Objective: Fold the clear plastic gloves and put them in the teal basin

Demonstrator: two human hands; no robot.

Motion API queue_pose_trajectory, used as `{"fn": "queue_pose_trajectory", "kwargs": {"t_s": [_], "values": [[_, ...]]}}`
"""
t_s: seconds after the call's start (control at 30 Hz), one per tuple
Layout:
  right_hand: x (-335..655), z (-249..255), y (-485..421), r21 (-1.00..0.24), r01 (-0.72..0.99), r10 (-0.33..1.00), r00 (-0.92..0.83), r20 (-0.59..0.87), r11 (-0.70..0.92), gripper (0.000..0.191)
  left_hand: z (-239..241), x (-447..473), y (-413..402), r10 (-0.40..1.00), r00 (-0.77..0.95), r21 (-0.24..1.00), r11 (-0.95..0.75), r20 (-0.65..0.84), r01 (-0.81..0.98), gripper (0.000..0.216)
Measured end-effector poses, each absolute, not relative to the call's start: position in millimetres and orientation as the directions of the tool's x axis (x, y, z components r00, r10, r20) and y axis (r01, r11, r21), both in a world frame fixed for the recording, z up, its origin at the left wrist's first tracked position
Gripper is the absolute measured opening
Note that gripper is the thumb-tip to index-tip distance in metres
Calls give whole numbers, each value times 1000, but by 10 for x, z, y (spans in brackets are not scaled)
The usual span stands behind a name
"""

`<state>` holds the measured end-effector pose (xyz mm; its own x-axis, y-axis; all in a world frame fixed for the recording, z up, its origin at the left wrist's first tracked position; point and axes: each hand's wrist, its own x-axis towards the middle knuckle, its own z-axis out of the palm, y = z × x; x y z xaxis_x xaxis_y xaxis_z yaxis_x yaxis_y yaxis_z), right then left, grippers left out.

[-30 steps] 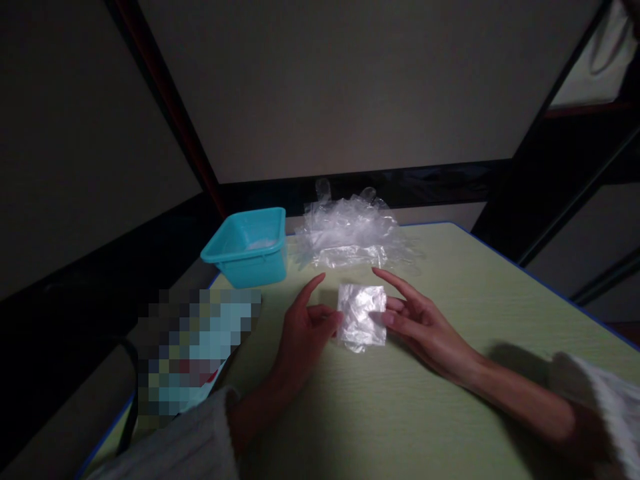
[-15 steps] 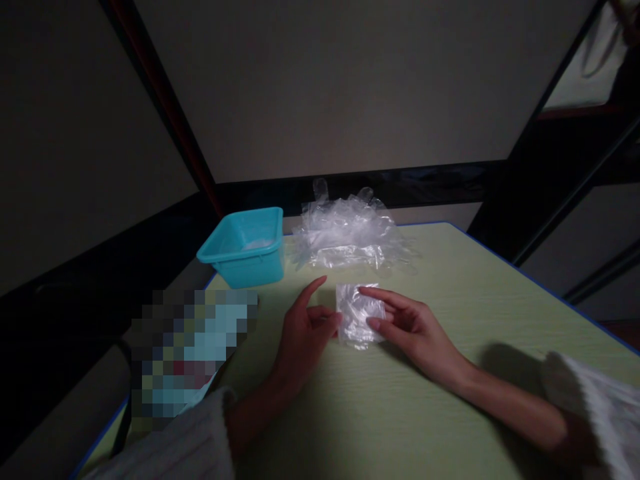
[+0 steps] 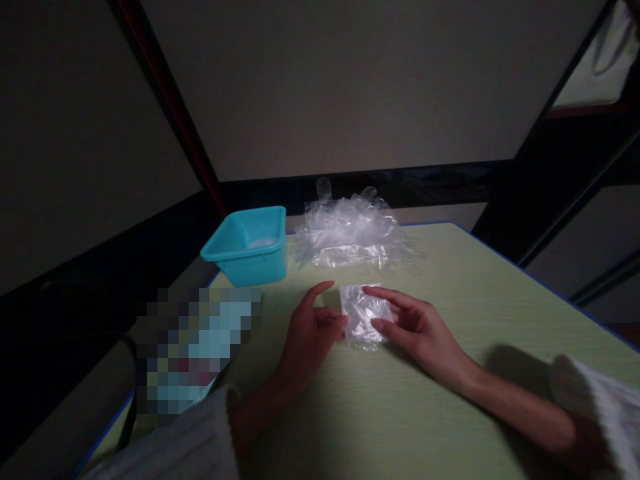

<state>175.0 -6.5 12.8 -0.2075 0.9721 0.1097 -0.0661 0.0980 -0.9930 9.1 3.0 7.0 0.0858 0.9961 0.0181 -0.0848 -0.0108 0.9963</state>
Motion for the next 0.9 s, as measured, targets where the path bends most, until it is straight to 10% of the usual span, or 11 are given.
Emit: {"fn": "queue_pose_trajectory", "kwargs": {"t_s": [0.6,0.9], "values": [[1774,116,-28,-990,2,969,-207,135,139,42,365,-96,155,968,-237,921,-164,82,-354,25],[1777,136,-30,-987,0,962,-224,156,160,40,556,-287,386,870,-447,749,-150,-210,-646,22]]}}
